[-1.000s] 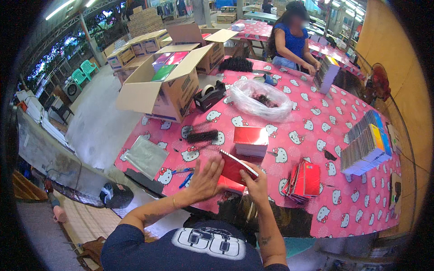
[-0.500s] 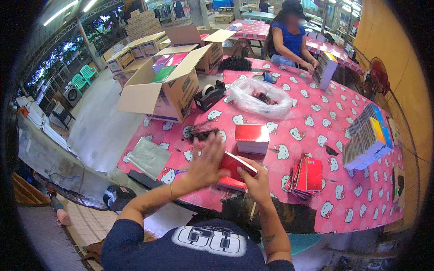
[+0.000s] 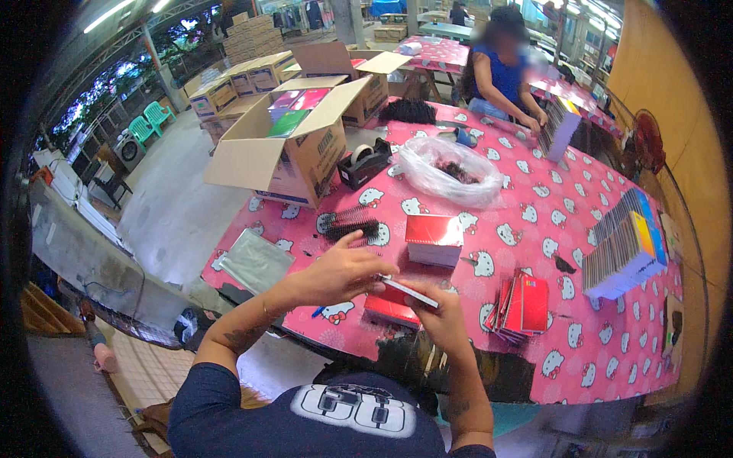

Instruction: The person assembles notebooks by sliding spiral bindings through holes in stacked paper and covers, then uses a small tool to trim the excess wire.

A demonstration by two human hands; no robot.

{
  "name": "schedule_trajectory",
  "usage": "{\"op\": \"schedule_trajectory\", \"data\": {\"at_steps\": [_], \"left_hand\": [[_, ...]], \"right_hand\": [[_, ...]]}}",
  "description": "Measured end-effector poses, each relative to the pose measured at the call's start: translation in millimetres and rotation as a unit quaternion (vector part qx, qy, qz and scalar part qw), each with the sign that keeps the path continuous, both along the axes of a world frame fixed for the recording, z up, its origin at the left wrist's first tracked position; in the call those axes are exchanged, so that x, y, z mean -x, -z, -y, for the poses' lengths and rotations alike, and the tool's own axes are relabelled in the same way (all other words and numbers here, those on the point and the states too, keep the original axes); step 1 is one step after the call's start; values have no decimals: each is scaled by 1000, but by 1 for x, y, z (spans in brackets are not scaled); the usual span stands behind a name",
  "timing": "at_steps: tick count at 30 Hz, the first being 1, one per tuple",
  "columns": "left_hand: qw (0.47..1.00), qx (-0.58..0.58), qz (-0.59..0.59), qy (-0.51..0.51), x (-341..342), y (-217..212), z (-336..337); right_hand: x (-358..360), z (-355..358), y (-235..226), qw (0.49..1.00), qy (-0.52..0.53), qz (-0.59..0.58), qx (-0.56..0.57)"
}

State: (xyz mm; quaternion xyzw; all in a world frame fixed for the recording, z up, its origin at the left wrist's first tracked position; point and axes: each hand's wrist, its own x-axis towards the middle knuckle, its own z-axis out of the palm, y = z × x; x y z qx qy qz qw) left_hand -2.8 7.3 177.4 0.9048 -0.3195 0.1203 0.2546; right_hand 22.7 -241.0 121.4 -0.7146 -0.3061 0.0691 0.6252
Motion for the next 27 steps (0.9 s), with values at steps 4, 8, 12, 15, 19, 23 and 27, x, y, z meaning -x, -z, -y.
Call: {"op": "schedule_trajectory", "data": {"at_steps": [4, 8, 12, 15, 19, 23, 27], "left_hand": [[998, -28, 53, -1, 1, 13, -2], [998, -13, 63, -14, 4, 18, -6], [1000, -2, 5, 3, 5, 22, -11], [997, 19, -63, 33, 0, 29, -15], [992, 40, -98, 69, -4, 32, -23], [992, 44, -93, 69, -7, 33, -25], [994, 47, -67, 69, -11, 34, -22]], "right_hand": [[1, -2, -3, 1000, -9, 2, 15], [-2, -4, 2, 999, -26, -9, 25], [0, -3, 10, 998, -27, -27, 57], [1, -5, 17, 998, -29, -39, 49], [7, -6, 15, 996, -36, -49, 66], [13, -10, 25, 994, -8, -99, 45], [22, -14, 24, 990, 32, -138, 18]]}}
